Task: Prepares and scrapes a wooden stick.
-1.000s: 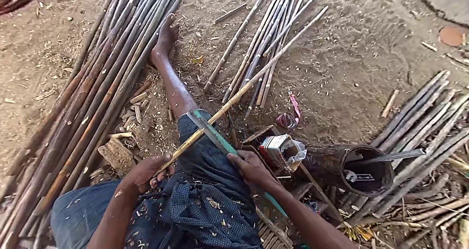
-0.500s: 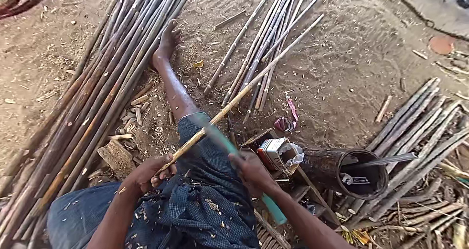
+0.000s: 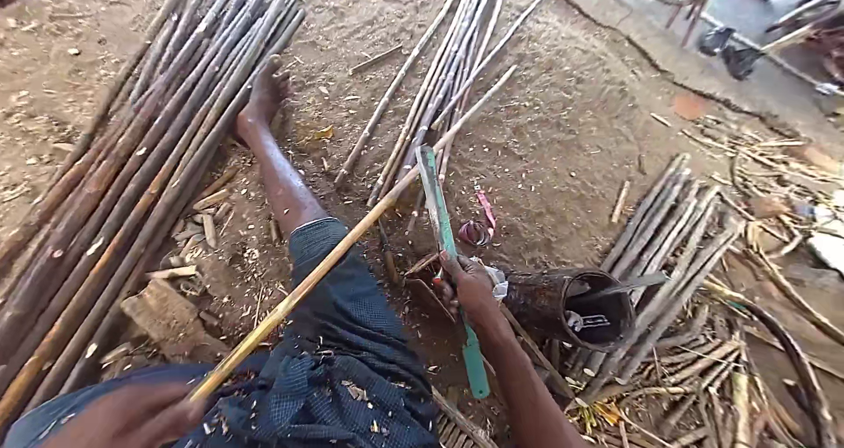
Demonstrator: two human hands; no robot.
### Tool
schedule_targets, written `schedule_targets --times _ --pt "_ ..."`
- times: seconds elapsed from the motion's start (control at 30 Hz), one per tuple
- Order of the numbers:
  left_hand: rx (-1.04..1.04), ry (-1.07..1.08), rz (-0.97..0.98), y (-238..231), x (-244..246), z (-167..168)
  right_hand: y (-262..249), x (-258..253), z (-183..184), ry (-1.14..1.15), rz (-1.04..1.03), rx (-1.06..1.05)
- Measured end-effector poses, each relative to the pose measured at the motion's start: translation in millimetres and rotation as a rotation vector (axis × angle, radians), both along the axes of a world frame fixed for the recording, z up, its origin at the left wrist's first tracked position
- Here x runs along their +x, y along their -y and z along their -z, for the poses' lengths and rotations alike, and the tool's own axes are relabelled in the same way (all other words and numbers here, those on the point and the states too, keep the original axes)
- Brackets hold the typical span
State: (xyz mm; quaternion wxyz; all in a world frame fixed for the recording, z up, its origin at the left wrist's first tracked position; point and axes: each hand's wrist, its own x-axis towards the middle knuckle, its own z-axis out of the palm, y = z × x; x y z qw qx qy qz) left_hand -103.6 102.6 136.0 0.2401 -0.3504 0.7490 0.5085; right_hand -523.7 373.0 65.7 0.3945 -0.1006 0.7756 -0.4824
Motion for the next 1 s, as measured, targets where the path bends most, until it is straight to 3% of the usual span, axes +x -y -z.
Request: schedule_targets --times 0.07,0.13,0.2,0.3,0.37,0.5,0.63,0.77,0.9,1.0 --pt "-0.213 0.08 0.023 -6.6 28.4 -41.8 -8.8 -3.9 -2.9 -0.006 -0.03 -0.005" --pt "-0.409 0.104 -0.03 -30.3 16.5 -58.5 0.5 0.8 5.7 0.045 0.003 0.009" --pt "-0.503 0.099 -0.078 -55.4 -22.9 -36.1 18.8 20.0 17.6 0.06 -0.036 0.082" --pt "-0.645 0.054 -0.126 -91.4 -67.6 34.3 32.9 56.5 25.4 -0.115 -0.428 0.251" --pt "-0.685 0.02 -0.159 -95.7 -66.0 55.5 34.7 58.4 20.0 -0.245 -0.599 0.349" --pt "-0.696 -0.082 -0.215 -95.8 -29.3 69.8 27.5 31.3 32.9 -0.168 -0.207 0.22" --pt "-0.725 -0.114 -0.229 -96.4 -15.6 78.3 30.8 53.3 14.2 -0.347 -0.725 0.341" --pt "-0.875 -0.171 -0.241 -100.6 -21.9 85.8 31.9 23.4 23.8 -0.297 -0.278 0.329" --pt "-0.914 -0.192 -0.287 -106.5 -20.9 89.6 27.1 58.3 -1.7 -0.323 -0.776 0.387" --pt "-0.934 -0.211 -0.297 -108.1 -27.1 94.0 29.9 30.3 14.7 -0.259 -0.371 0.344"
